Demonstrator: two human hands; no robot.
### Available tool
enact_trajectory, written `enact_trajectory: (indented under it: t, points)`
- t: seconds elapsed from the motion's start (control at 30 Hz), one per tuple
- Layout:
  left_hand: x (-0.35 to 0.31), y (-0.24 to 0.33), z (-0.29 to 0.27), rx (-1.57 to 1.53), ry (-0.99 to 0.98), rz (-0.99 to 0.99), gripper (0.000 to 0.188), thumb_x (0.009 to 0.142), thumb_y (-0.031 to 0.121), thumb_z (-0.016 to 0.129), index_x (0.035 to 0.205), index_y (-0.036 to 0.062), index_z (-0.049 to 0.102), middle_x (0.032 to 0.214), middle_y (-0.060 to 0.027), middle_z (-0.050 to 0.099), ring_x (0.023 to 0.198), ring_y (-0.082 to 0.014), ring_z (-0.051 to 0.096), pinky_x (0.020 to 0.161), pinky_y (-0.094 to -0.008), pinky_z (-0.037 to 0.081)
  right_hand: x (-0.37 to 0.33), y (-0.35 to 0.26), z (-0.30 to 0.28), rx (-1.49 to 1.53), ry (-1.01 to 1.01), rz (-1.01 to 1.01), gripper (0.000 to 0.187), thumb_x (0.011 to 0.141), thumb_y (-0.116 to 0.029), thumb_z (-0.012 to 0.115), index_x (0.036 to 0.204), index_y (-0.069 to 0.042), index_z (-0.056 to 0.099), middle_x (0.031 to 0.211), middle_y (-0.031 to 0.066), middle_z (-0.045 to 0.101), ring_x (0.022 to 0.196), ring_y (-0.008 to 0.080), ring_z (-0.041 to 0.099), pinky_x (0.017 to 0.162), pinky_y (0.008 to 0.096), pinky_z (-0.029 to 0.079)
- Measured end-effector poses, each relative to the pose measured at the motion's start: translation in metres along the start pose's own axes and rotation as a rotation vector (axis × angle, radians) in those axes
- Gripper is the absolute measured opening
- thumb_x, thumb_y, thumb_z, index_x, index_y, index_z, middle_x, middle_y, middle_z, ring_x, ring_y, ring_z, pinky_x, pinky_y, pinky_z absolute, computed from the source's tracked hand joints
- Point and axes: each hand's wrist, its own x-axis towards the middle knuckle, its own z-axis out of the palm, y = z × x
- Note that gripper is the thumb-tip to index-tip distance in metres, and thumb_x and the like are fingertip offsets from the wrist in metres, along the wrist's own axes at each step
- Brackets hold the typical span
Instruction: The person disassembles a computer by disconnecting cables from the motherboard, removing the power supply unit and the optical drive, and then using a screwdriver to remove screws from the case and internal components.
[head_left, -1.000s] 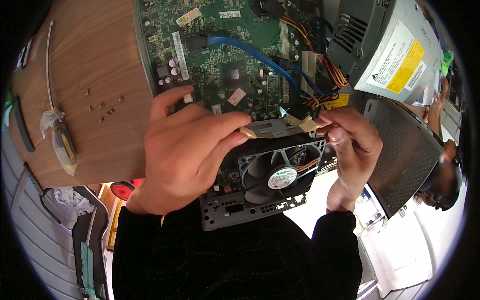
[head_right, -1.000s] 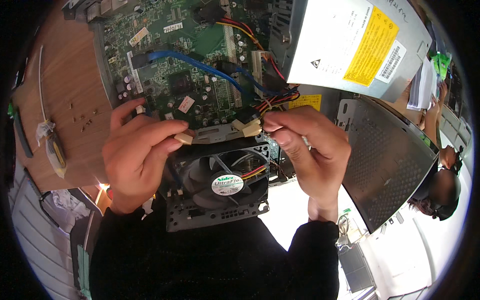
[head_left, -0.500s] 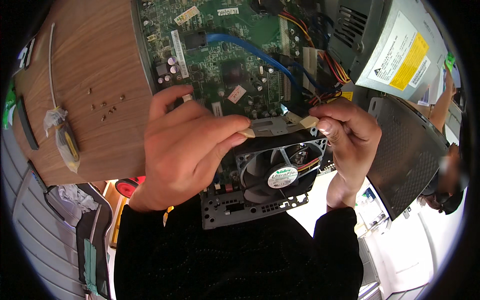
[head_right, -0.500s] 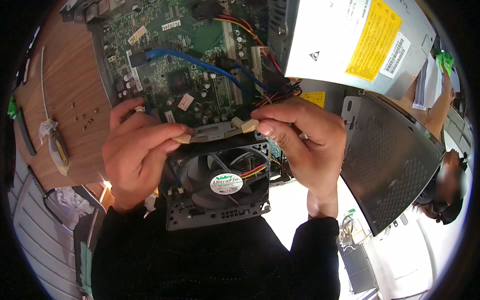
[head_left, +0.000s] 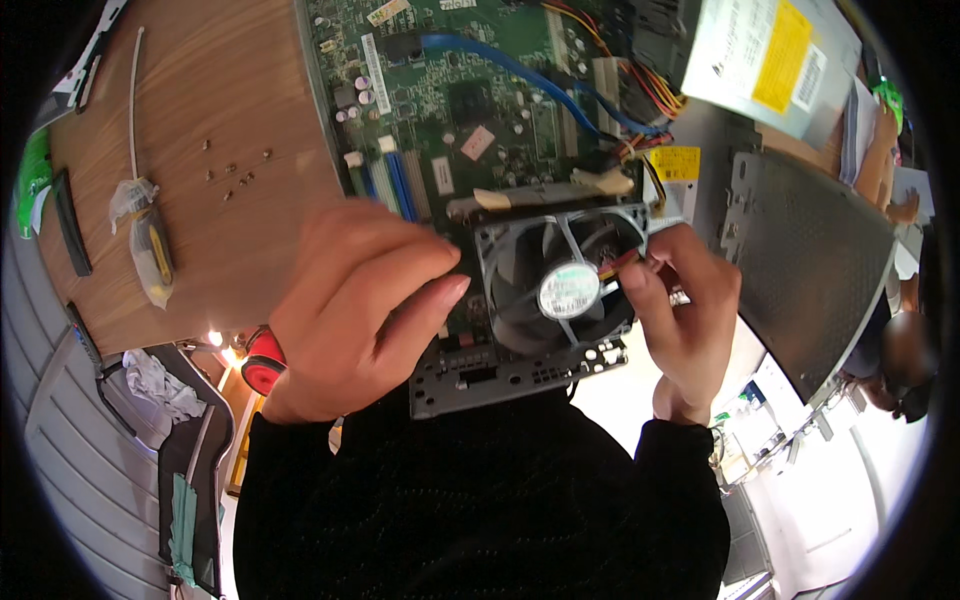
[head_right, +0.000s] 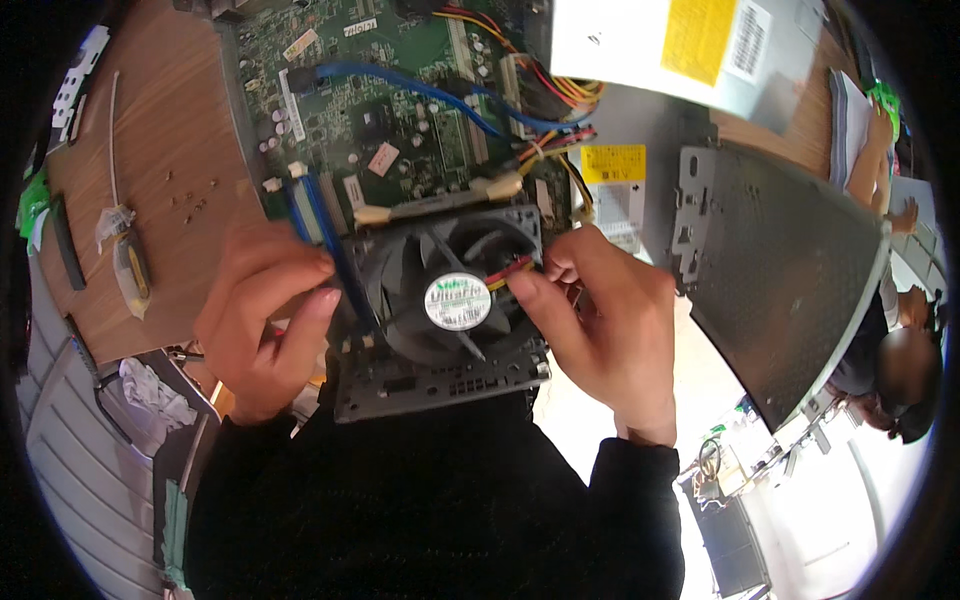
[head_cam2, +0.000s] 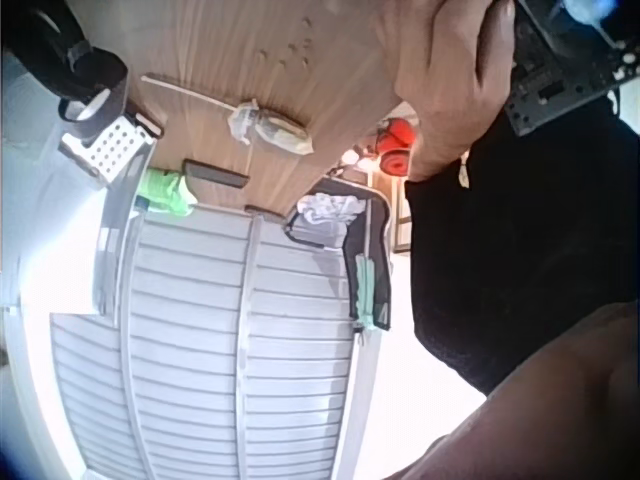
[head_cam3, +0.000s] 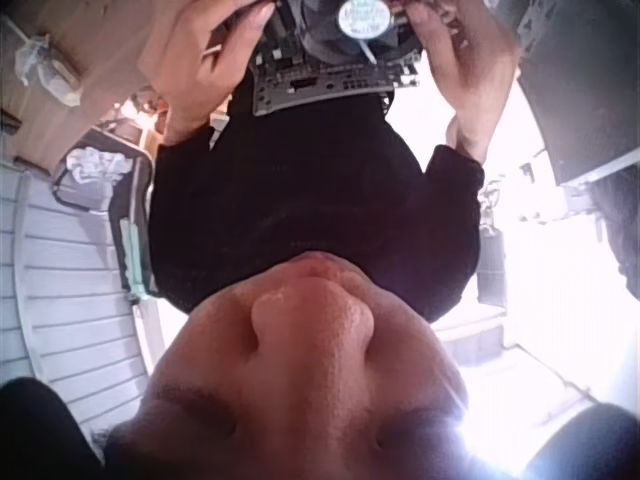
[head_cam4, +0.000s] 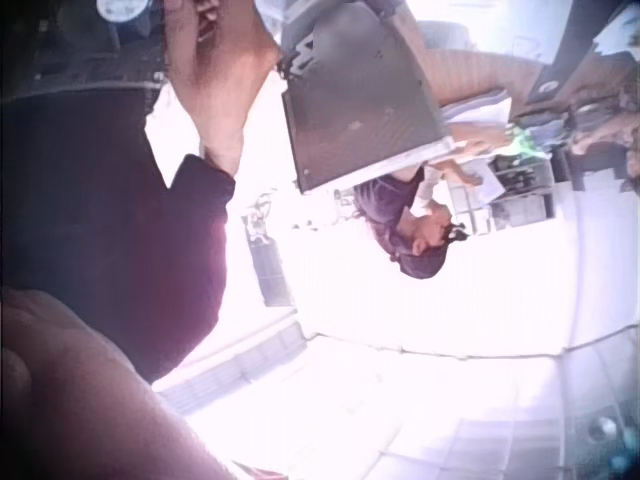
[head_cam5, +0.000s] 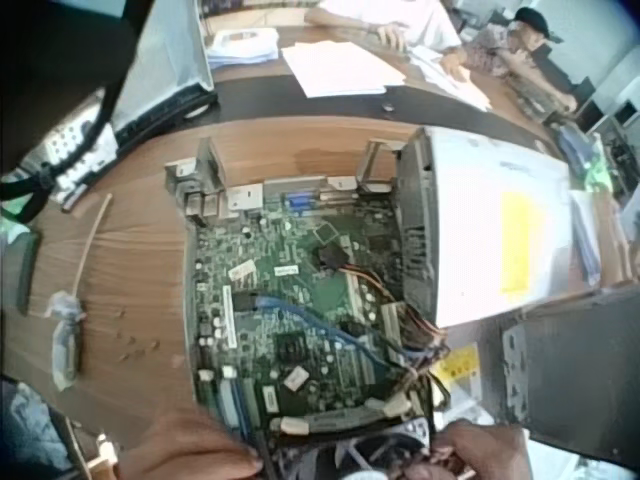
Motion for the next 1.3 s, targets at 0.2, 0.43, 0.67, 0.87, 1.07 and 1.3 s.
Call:
enact_trajectory:
  t: [0.2,0.43,0.67,0.87,1.07,1.3]
  points:
    - [-0.012,0.033,0.012,0.023,-0.150,-0.322,0.022,0.085,0.011,0.075,0.075,0.0014,0.059,0.069,-0.0128,0.057,0.060,-0.0319,0.057,0.054,-0.0420,0.041,-0.004,-0.015,0.008,-0.285,0.024,-0.065,0.042,0.090,-0.034,0.074,0.068,-0.005,0.054,0.052,0.0098,0.053,0.047,0.0308,0.056,0.046,0.0386,0.040]
    - [-0.007,0.034,0.025,0.159,-0.073,-0.418,0.037,0.096,0.022,0.065,0.073,-0.0045,0.054,0.057,-0.0173,0.041,0.051,-0.0240,0.034,0.050,-0.0374,0.033,-0.017,-0.004,0.017,-0.289,0.108,-0.110,0.051,0.088,-0.041,0.075,0.063,-0.002,0.053,0.050,0.0141,0.050,0.047,0.0357,0.054,0.047,0.0434,0.038]
    - [-0.004,0.029,0.025,0.129,-0.066,-0.430,0.036,0.097,0.023,0.062,0.077,-0.0059,0.058,0.057,-0.0165,0.044,0.053,-0.0191,0.036,0.052,-0.0376,0.034,-0.011,0.018,0.028,0.164,0.075,0.009,0.053,0.092,-0.037,0.073,0.062,0.003,0.055,0.048,0.0090,0.038,0.048,0.0172,0.035,0.048,0.0372,0.030]
    - [-0.005,0.027,0.031,0.101,-0.007,-0.410,0.039,0.097,0.023,0.058,0.071,-0.0056,0.055,0.060,-0.0237,0.050,0.055,-0.0405,0.051,0.054,-0.0453,0.038,-0.014,0.014,0.029,0.178,0.129,0.046,0.056,0.088,-0.041,0.076,0.060,0.003,0.055,0.049,0.0028,0.034,0.052,0.0117,0.030,0.048,0.0355,0.027]
    - [-0.015,0.019,0.041,0.064,0.101,-0.317,0.038,0.098,0.021,0.058,0.071,-0.0055,0.054,0.058,-0.0225,0.049,0.051,-0.0381,0.045,0.052,-0.0435,0.037,-0.015,0.009,0.031,0.152,0.167,0.017,0.056,0.088,-0.039,0.076,0.059,0.002,0.054,0.049,0.0026,0.034,0.051,0.0121,0.030,0.047,0.0356,0.027]
    - [-0.013,0.020,0.037,0.092,0.084,-0.297,0.037,0.097,0.019,0.059,0.070,-0.0052,0.052,0.058,-0.0220,0.048,0.049,-0.0363,0.043,0.051,-0.0431,0.036,-0.013,0.018,0.039,0.372,0.125,0.028,0.054,0.093,-0.034,0.074,0.057,-0.002,0.048,0.054,-0.0069,0.033,0.055,0.0054,0.028,0.047,0.0311,0.024]
